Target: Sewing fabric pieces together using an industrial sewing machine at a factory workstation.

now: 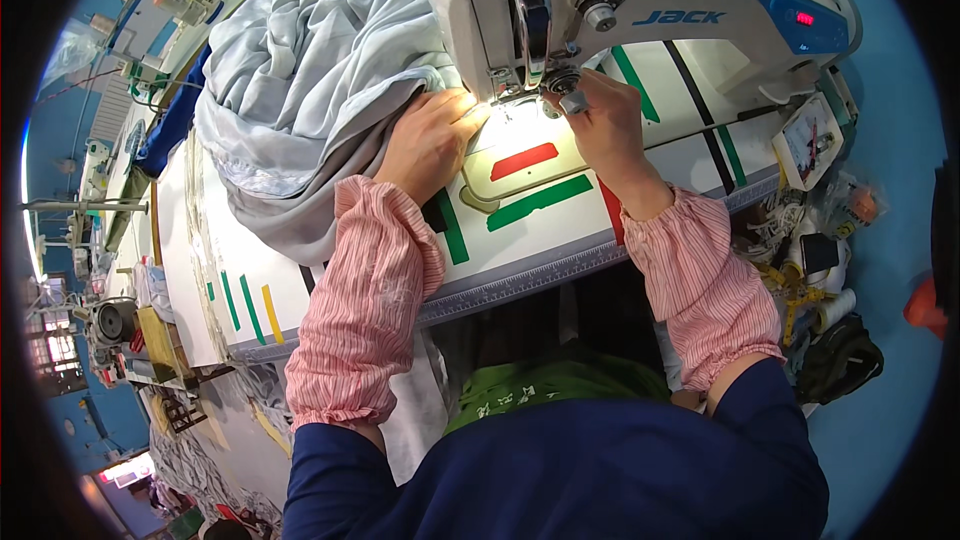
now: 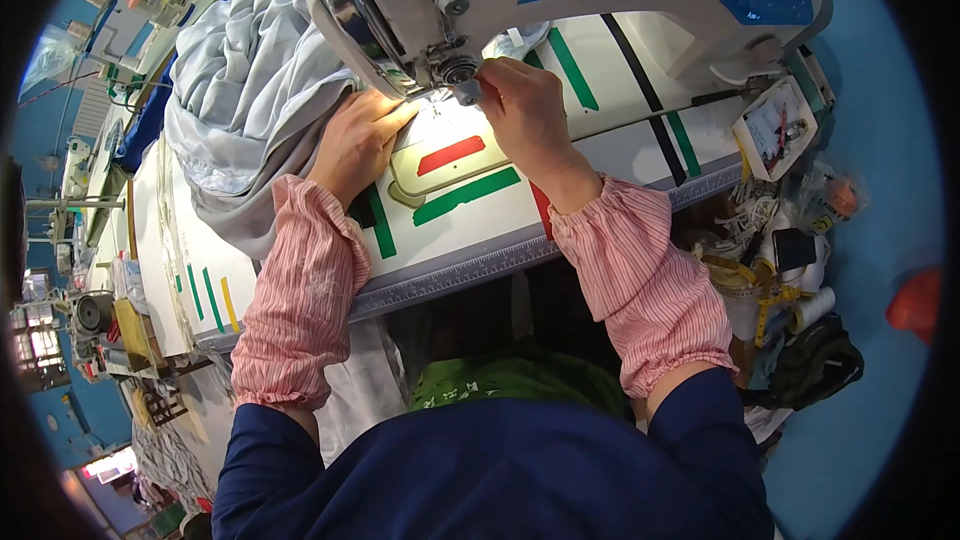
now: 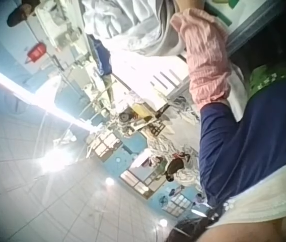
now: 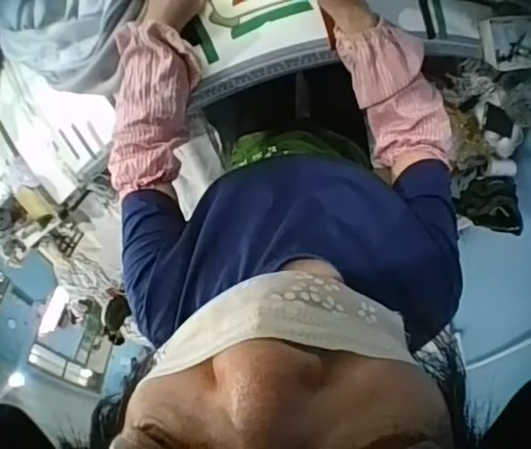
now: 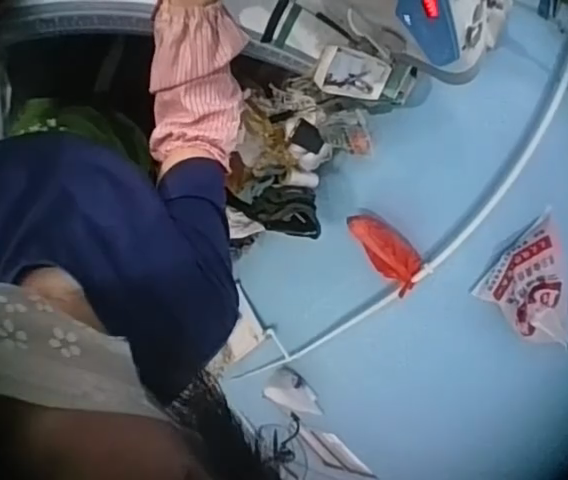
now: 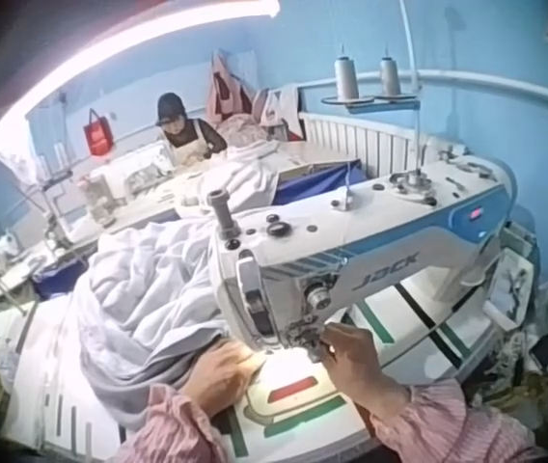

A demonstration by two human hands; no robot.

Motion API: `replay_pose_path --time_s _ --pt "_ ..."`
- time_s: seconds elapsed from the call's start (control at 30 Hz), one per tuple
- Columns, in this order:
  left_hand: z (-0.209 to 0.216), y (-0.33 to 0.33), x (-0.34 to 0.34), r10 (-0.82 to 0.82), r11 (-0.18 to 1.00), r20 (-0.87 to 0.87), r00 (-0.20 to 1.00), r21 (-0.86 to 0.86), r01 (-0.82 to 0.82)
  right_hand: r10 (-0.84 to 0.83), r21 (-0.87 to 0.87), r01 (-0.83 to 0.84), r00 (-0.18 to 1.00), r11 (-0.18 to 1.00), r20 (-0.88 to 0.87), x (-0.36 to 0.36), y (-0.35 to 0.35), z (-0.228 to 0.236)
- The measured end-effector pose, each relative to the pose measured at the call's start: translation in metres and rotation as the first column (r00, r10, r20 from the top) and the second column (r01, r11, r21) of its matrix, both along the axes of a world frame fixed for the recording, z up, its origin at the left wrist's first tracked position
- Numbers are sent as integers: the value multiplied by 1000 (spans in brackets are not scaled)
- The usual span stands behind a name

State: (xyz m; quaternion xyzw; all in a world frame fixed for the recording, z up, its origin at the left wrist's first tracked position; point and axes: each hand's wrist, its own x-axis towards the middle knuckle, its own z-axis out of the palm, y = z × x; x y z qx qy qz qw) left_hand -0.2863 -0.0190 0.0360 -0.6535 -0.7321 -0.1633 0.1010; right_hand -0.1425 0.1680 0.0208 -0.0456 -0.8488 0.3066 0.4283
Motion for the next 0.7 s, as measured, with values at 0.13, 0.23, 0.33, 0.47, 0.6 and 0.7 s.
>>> replay_pose_path --time_s 0.13,0.23,0.33,0.47,0.6,0.7 --pt "1 -2 3 -34 999 -24 999 23 34 -19 11 19 1000 1000 18 1 1 -1" --pt "0 -4 6 -50 999 -14 999 20 51 -9 7 9 1000 1000 22 1 2 -1" --pt "-1 -4 8 -88 993 5 996 73 87 -6 35 5 1000 999 10 2 3 -1" --pt "-1 -5 7 -75 996 -28 997 44 76 31 22 -30 999 999 -44 8 -1 1" --pt "-3 -7 3 -5 999 -63 998 34 7 -2 58 3 1000 998 -10 13 0 4" --pt "-4 -7 1 21 1000 -91 996 23 -19 -36 73 36 999 997 1 14 1 7"
